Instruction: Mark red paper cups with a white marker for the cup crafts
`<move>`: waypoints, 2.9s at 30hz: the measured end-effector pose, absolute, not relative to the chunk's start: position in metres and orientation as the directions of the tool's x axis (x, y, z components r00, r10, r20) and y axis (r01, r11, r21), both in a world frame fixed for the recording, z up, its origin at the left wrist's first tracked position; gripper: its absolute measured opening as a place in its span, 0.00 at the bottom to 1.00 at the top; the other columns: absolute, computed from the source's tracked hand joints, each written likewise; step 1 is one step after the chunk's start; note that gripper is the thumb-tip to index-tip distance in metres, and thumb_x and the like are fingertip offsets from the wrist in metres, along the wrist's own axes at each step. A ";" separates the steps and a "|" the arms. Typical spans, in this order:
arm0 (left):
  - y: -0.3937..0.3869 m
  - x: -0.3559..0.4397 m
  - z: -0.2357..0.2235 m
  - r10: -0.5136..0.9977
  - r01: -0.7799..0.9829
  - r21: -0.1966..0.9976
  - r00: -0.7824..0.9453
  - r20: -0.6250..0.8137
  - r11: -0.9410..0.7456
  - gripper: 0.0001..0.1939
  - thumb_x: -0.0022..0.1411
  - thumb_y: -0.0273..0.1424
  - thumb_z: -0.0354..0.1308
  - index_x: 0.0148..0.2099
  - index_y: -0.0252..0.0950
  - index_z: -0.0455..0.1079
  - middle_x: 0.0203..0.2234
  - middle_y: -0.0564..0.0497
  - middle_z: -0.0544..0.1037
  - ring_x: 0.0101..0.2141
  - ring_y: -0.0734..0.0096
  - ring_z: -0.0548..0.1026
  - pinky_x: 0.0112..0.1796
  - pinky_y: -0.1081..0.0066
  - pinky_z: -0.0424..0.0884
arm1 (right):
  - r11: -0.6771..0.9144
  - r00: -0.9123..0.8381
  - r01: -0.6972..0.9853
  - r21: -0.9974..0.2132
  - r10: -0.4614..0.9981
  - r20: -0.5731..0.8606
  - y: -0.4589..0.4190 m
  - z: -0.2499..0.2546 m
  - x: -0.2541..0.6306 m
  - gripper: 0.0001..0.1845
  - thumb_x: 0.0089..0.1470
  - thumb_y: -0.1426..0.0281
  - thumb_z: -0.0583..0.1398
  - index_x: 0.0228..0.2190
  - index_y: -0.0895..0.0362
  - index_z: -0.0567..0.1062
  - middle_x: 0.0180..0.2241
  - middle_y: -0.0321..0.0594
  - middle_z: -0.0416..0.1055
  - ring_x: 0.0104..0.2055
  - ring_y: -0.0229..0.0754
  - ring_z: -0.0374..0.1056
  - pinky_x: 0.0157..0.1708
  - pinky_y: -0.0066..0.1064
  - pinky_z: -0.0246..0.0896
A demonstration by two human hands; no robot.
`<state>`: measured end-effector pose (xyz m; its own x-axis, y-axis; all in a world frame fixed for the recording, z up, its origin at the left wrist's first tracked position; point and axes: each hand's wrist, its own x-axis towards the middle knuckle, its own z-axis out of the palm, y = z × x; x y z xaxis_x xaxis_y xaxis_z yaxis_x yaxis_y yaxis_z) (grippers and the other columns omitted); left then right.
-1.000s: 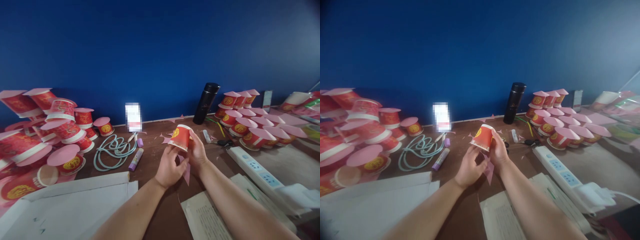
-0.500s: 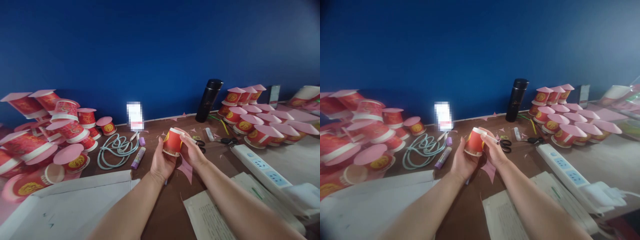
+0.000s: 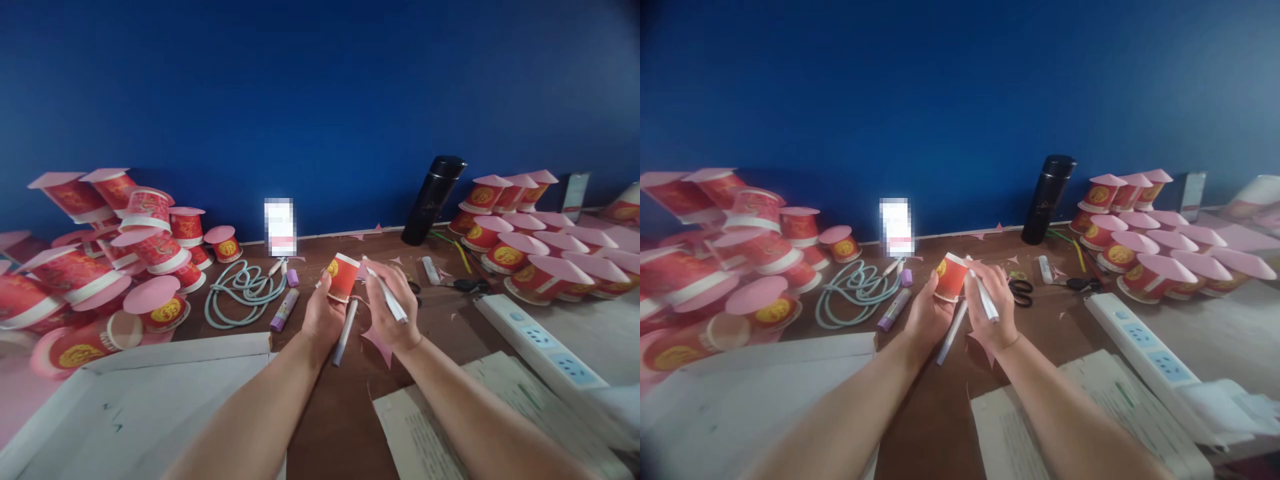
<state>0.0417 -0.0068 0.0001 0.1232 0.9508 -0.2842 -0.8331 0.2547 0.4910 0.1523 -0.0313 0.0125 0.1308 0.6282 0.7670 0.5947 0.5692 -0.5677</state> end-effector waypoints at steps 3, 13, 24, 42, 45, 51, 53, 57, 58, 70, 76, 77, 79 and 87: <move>-0.012 0.044 0.004 0.955 -0.837 0.481 0.147 -0.258 0.259 0.13 0.59 0.33 0.55 0.44 0.32 0.71 0.47 0.43 0.76 0.53 0.64 0.70 0.53 0.68 0.65 | 0.581 0.082 0.613 -0.536 0.628 0.774 -0.034 0.011 0.150 0.12 0.56 0.70 0.56 0.43 0.51 0.71 0.40 0.40 0.74 0.42 0.43 0.69 0.44 0.37 0.64; -0.014 0.046 -0.004 0.990 -0.777 0.613 0.114 -0.086 0.143 0.14 0.57 0.33 0.59 0.43 0.29 0.73 0.42 0.42 0.78 0.49 0.62 0.73 0.55 0.65 0.62 | 0.514 0.136 0.703 -0.491 0.581 0.803 -0.031 0.008 0.151 0.05 0.53 0.69 0.59 0.35 0.53 0.72 0.32 0.38 0.74 0.34 0.41 0.70 0.40 0.35 0.64; -0.017 0.047 -0.003 0.995 -0.712 0.696 0.100 -0.023 0.088 0.19 0.57 0.37 0.58 0.46 0.30 0.72 0.45 0.41 0.77 0.52 0.58 0.70 0.53 0.62 0.62 | 0.484 0.149 0.744 -0.461 0.552 0.820 -0.028 0.008 0.152 0.05 0.53 0.69 0.58 0.34 0.53 0.73 0.31 0.38 0.75 0.35 0.42 0.69 0.41 0.36 0.63; -0.016 0.047 -0.005 0.997 -0.709 0.701 0.073 -0.033 0.076 0.18 0.56 0.38 0.59 0.44 0.29 0.73 0.41 0.41 0.79 0.50 0.58 0.72 0.54 0.61 0.60 | 0.450 0.151 0.770 -0.453 0.561 0.814 -0.027 0.008 0.152 0.05 0.54 0.68 0.58 0.34 0.53 0.73 0.31 0.38 0.75 0.35 0.41 0.71 0.42 0.36 0.63; -0.017 0.047 -0.006 0.996 -0.705 0.704 0.077 -0.044 0.086 0.18 0.56 0.38 0.59 0.44 0.30 0.73 0.41 0.41 0.79 0.50 0.58 0.72 0.54 0.61 0.61 | 0.449 0.149 0.770 -0.453 0.564 0.812 -0.028 0.009 0.151 0.05 0.54 0.68 0.57 0.33 0.53 0.73 0.31 0.38 0.75 0.35 0.41 0.70 0.42 0.36 0.63; -0.018 0.046 -0.003 0.995 -0.707 0.700 0.084 -0.051 0.096 0.18 0.57 0.38 0.59 0.44 0.30 0.74 0.40 0.42 0.79 0.49 0.58 0.73 0.53 0.62 0.61 | 0.453 0.142 0.770 -0.450 0.565 0.813 -0.028 0.009 0.152 0.04 0.54 0.69 0.58 0.33 0.53 0.73 0.31 0.38 0.75 0.35 0.41 0.70 0.41 0.35 0.62; -0.018 0.046 -0.003 0.996 -0.714 0.694 0.080 -0.050 0.092 0.17 0.56 0.37 0.59 0.43 0.30 0.74 0.39 0.42 0.79 0.49 0.59 0.73 0.53 0.62 0.62 | 0.451 0.141 0.770 -0.451 0.569 0.810 -0.028 0.008 0.152 0.04 0.54 0.69 0.58 0.34 0.53 0.72 0.31 0.38 0.75 0.35 0.41 0.70 0.42 0.35 0.62; -0.017 0.046 -0.004 0.996 -0.718 0.691 0.080 -0.043 0.088 0.17 0.56 0.37 0.59 0.42 0.30 0.74 0.39 0.42 0.79 0.48 0.58 0.73 0.53 0.62 0.62 | 0.453 0.141 0.768 -0.453 0.571 0.809 -0.028 0.008 0.152 0.04 0.54 0.69 0.58 0.33 0.53 0.72 0.31 0.38 0.74 0.35 0.41 0.70 0.41 0.35 0.62; -0.017 0.046 -0.004 0.996 -0.715 0.694 0.082 -0.042 0.088 0.17 0.56 0.38 0.59 0.43 0.29 0.74 0.40 0.41 0.79 0.48 0.58 0.73 0.53 0.62 0.62 | 0.454 0.141 0.767 -0.454 0.571 0.809 -0.028 0.008 0.151 0.04 0.54 0.69 0.58 0.34 0.54 0.73 0.31 0.38 0.74 0.35 0.41 0.70 0.41 0.35 0.62; -0.015 0.046 -0.007 0.996 -0.705 0.705 0.081 -0.029 0.078 0.18 0.56 0.39 0.60 0.43 0.29 0.74 0.40 0.40 0.79 0.47 0.58 0.74 0.51 0.62 0.63 | 0.458 0.127 0.773 -0.439 0.566 0.814 -0.027 0.008 0.151 0.04 0.53 0.70 0.58 0.33 0.54 0.73 0.31 0.37 0.75 0.34 0.40 0.70 0.41 0.34 0.62; -0.016 0.046 -0.006 0.994 -0.699 0.706 0.079 -0.081 0.113 0.19 0.55 0.40 0.60 0.43 0.30 0.74 0.39 0.41 0.79 0.47 0.57 0.74 0.50 0.62 0.64 | 0.459 0.126 0.777 -0.430 0.556 0.822 -0.028 0.008 0.151 0.04 0.53 0.70 0.58 0.33 0.54 0.72 0.31 0.37 0.75 0.34 0.40 0.70 0.41 0.34 0.62; -0.016 0.046 -0.006 0.993 -0.700 0.705 0.075 -0.089 0.116 0.19 0.55 0.39 0.60 0.43 0.30 0.74 0.39 0.41 0.79 0.47 0.57 0.74 0.50 0.62 0.64 | 0.460 0.127 0.776 -0.431 0.556 0.822 -0.028 0.008 0.150 0.04 0.54 0.70 0.58 0.33 0.54 0.73 0.31 0.37 0.75 0.34 0.40 0.70 0.41 0.34 0.62; -0.016 0.046 -0.005 0.993 -0.703 0.701 0.069 -0.097 0.117 0.19 0.55 0.39 0.60 0.43 0.30 0.74 0.39 0.40 0.79 0.47 0.56 0.74 0.49 0.62 0.64 | 0.461 0.130 0.773 -0.436 0.558 0.820 -0.028 0.008 0.150 0.03 0.53 0.70 0.58 0.32 0.54 0.73 0.31 0.37 0.75 0.34 0.40 0.70 0.41 0.34 0.62; -0.016 0.046 -0.003 0.993 -0.712 0.692 0.076 -0.089 0.116 0.16 0.55 0.37 0.61 0.40 0.29 0.74 0.38 0.41 0.79 0.46 0.58 0.75 0.49 0.63 0.65 | 0.470 0.120 0.767 -0.437 0.564 0.817 -0.029 0.008 0.148 0.03 0.53 0.70 0.58 0.32 0.55 0.72 0.29 0.36 0.74 0.33 0.39 0.70 0.40 0.34 0.62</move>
<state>0.0457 -0.0163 -0.0029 0.0758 0.9931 -0.0892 -0.7123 0.1165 0.6921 0.1485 -0.0289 0.0083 0.1204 0.5641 0.8169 0.7670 0.4696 -0.4373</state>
